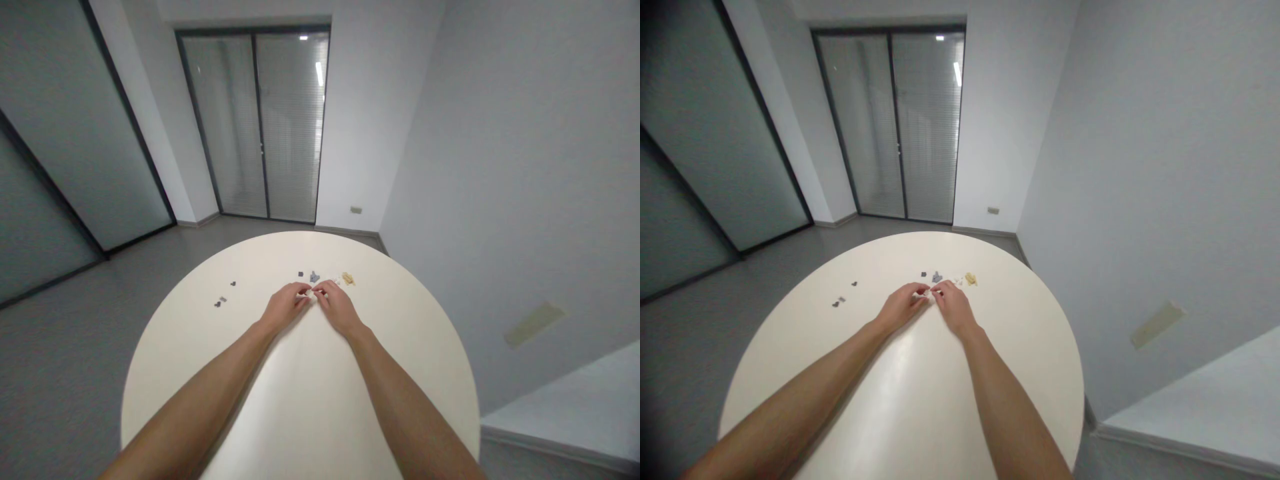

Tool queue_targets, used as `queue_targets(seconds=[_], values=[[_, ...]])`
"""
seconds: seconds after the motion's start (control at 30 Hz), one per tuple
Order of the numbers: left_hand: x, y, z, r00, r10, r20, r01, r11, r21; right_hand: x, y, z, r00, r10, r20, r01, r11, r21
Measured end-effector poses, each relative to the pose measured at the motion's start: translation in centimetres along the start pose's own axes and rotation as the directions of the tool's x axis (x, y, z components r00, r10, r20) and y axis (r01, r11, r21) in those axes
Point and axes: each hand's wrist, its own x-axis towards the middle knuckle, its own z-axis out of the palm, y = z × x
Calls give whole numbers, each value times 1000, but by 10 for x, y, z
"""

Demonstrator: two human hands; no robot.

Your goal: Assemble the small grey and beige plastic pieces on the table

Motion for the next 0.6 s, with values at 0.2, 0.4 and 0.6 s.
queue_targets(seconds=[0.2,0.4,0.6], values=[[0,-2,0,1000,2,-24,-1,1000,25,0,1,0,999,-29,-30,30,999,45],[-1,0,-1,1000,12,-25,-11,999,37,0,1,0,999,-31,-25,32,999,31],[-2,2,-1,1000,-1,-30,3,999,44,0,-1,-1,999,-40,-21,41,999,15]])
